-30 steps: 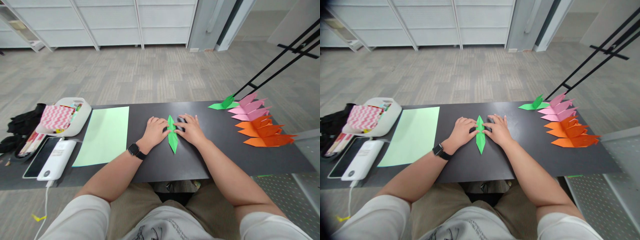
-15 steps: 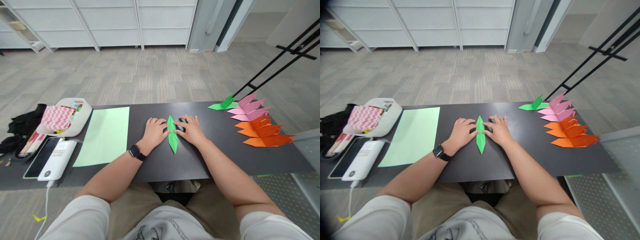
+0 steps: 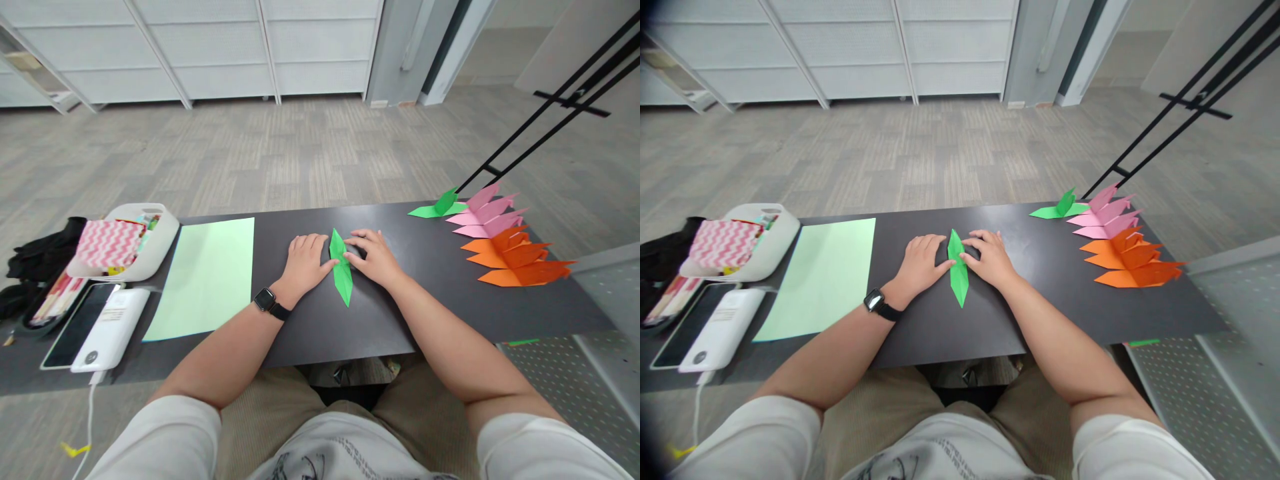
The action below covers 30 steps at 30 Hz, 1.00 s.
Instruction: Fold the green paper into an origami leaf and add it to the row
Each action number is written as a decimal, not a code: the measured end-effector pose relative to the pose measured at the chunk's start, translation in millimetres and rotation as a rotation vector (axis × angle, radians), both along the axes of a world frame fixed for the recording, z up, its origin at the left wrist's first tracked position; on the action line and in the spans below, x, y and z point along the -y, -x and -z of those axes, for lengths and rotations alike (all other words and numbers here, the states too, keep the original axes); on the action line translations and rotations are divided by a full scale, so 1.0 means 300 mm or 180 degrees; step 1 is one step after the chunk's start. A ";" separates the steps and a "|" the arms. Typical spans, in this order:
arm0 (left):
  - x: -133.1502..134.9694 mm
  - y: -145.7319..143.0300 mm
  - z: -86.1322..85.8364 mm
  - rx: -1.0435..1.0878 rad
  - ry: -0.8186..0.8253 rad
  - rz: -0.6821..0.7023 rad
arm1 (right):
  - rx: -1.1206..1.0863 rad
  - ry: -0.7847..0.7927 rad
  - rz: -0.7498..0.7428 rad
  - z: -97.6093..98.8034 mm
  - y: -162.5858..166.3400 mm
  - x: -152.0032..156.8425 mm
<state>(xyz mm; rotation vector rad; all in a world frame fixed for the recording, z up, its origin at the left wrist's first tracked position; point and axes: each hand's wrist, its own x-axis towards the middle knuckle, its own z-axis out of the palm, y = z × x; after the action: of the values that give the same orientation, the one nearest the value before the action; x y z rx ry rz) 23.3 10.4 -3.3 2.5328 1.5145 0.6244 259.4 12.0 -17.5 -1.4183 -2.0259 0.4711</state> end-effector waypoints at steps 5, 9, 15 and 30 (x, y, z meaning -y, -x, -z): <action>-0.006 0.001 0.014 0.0168 0.0021 -0.0048 | -0.0604 0.0239 -0.0091 -0.020 0.012 0.005; -0.012 0.000 0.019 0.0613 0.0092 0.0020 | -0.1318 0.0294 -0.0215 -0.029 0.018 0.012; -0.021 0.007 -0.001 0.1978 0.0376 0.0830 | -0.2402 0.0576 -0.0657 -0.057 0.023 0.023; 0.025 0.019 -0.035 0.1887 -0.1076 0.0137 | -0.2322 0.1142 -0.0119 -0.064 0.026 0.021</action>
<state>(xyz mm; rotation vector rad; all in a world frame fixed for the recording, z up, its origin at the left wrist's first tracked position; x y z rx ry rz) 17.6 2.8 7.1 2.2579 1.2097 1.5643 251.6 5.6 1.6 -1.1558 -1.4124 1.2153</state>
